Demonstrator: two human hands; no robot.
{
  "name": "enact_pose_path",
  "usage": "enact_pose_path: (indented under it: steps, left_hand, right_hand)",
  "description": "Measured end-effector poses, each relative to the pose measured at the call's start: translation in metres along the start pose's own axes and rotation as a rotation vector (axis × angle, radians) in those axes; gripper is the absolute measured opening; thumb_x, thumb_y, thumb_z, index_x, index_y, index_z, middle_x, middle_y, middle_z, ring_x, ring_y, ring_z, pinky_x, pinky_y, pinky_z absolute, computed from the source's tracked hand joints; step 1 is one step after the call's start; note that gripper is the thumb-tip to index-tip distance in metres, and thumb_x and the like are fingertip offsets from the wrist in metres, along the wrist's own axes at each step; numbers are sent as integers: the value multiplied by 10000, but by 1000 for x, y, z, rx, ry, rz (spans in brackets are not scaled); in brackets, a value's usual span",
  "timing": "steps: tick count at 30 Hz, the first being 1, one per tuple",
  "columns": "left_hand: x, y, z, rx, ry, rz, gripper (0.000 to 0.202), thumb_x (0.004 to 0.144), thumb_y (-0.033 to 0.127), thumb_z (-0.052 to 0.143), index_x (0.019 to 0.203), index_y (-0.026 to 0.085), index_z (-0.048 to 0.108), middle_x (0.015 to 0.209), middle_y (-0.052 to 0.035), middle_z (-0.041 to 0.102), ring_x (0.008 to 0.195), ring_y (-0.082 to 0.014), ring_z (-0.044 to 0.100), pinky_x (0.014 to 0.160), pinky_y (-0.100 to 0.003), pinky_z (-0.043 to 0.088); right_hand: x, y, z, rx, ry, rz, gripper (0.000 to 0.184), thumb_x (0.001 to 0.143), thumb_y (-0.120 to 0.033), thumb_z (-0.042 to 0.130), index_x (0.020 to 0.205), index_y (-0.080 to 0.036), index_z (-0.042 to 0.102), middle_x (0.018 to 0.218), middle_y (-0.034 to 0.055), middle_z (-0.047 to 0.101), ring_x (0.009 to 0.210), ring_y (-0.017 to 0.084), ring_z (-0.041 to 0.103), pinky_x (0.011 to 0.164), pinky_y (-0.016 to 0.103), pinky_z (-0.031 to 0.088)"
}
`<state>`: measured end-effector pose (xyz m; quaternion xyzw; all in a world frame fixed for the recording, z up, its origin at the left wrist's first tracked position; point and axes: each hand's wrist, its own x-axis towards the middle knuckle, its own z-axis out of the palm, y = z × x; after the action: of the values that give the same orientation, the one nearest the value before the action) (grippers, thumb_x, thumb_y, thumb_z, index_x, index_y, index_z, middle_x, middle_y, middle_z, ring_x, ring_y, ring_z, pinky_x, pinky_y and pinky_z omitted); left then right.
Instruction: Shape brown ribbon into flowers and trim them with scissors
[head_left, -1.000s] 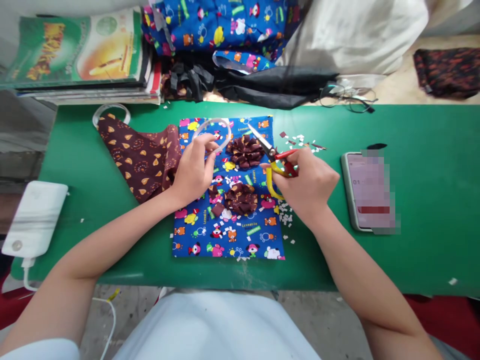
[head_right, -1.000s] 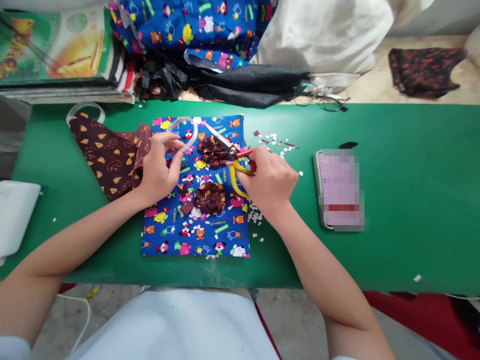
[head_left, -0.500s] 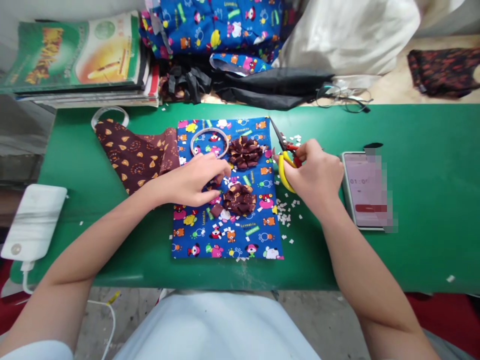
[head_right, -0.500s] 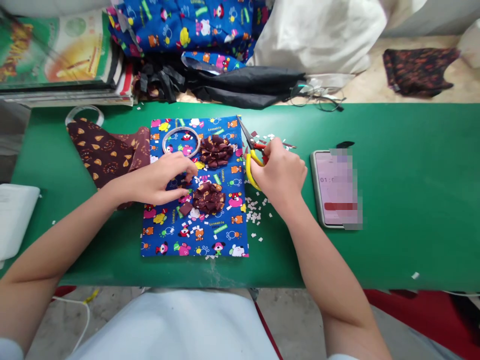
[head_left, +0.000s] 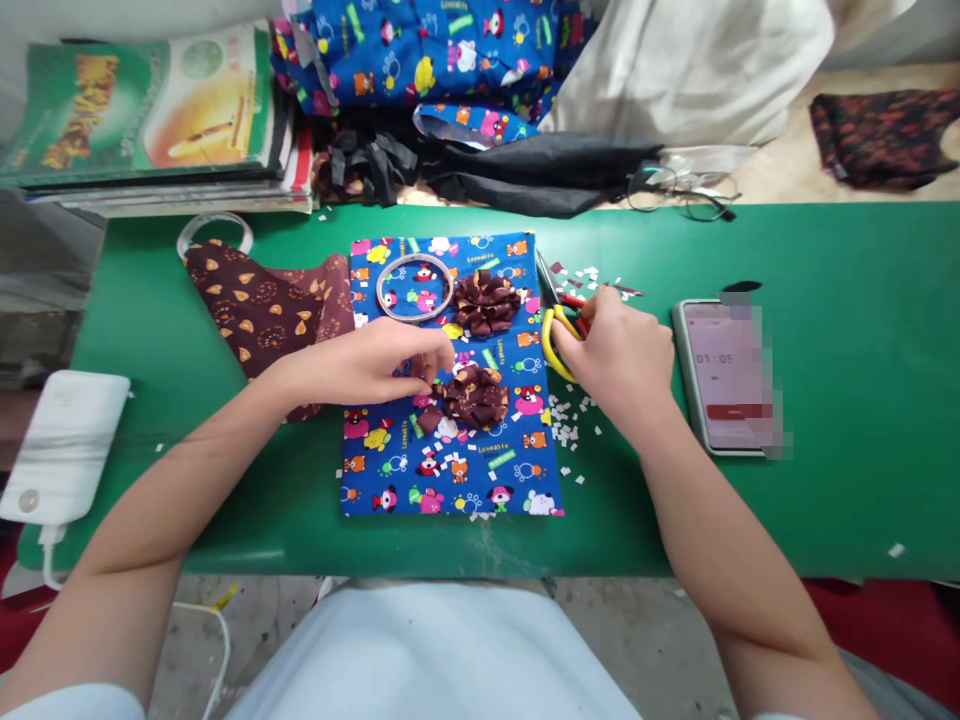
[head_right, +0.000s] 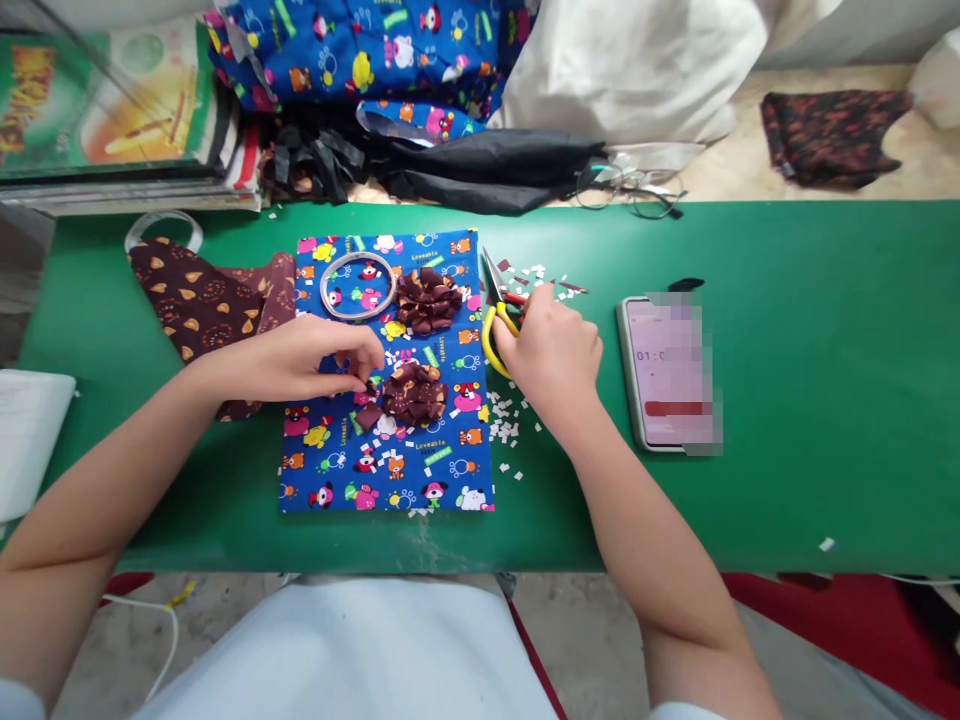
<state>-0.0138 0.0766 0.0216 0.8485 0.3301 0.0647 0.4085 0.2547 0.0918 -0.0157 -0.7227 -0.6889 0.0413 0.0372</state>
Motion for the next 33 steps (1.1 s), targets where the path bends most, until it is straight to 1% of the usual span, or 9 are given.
enact_pose_path:
  steps: [4, 6, 9, 12, 15, 18, 20, 26, 33]
  left_hand:
    - [10, -3, 16, -316, 347, 5, 148, 794, 190, 629, 918, 185, 547, 825, 3, 647, 744, -103, 629, 700, -244, 522]
    - [18, -7, 28, -478, 526, 4, 216, 740, 206, 695, 886, 196, 536, 815, 12, 650, 721, -102, 643, 657, -236, 540]
    - [29, -11, 43, -585, 620, -47, 244, 730, 248, 716, 879, 205, 528, 743, 24, 654, 607, -94, 634, 550, -230, 538]
    - [37, -11, 53, -613, 689, -72, 247, 737, 271, 718, 850, 208, 507, 730, 22, 662, 608, -92, 639, 497, -208, 515]
    - [41, -7, 57, -622, 746, -85, 267, 729, 279, 733, 829, 209, 496, 721, 26, 665, 615, -88, 643, 499, -199, 509]
    - [42, -5, 58, -632, 772, -76, 309, 714, 324, 756, 825, 209, 491, 707, 34, 662, 609, -86, 644, 514, -201, 512]
    - [42, -5, 59, -657, 771, -69, 338, 702, 357, 767, 826, 206, 491, 702, 38, 660, 605, -84, 642, 518, -198, 511]
    - [41, -4, 60, -637, 779, -54, 360, 698, 386, 773, 844, 205, 499, 728, 32, 653, 606, -73, 625, 515, -195, 503]
    - [39, -2, 61, -583, 751, -55, 321, 718, 353, 756, 853, 200, 508, 751, 28, 643, 604, -63, 604, 522, -194, 506]
  right_hand:
    - [-1, 0, 2, -2, 2, -9, 347, 804, -481, 530, 933, -159, 544, 718, 118, 606, 644, 237, 538, 565, 318, 309]
    - [-1, 2, 5, 23, 47, -37, 325, 780, -463, 556, 903, -162, 544, 712, 114, 592, 666, 241, 533, 566, 321, 322]
    - [-3, 4, 11, 66, 178, -123, 299, 747, -419, 588, 893, -162, 544, 779, 130, 591, 762, 261, 530, 583, 333, 355]
    - [-7, 2, 10, 118, 280, -231, 245, 757, -366, 581, 896, -167, 555, 880, 150, 592, 873, 290, 522, 645, 378, 403]
    - [-13, -7, 4, 266, 281, -378, 103, 805, -268, 531, 862, -203, 585, 914, 119, 611, 917, 282, 539, 772, 441, 428]
    - [-22, -19, 0, 530, 238, -538, 129, 855, -245, 488, 845, -240, 617, 892, 62, 651, 898, 240, 580, 832, 434, 439]
    - [-28, -28, 0, 687, 238, -571, 116, 863, -279, 527, 832, -240, 632, 861, 39, 674, 856, 213, 603, 817, 402, 457]
    - [-38, -42, 7, 968, 146, -421, 113, 828, -293, 622, 740, -225, 643, 765, 13, 690, 725, 162, 622, 698, 320, 494]
    - [-38, -42, 16, 1093, 76, -319, 103, 824, -305, 630, 785, -215, 660, 797, 6, 687, 674, 130, 605, 640, 283, 498]
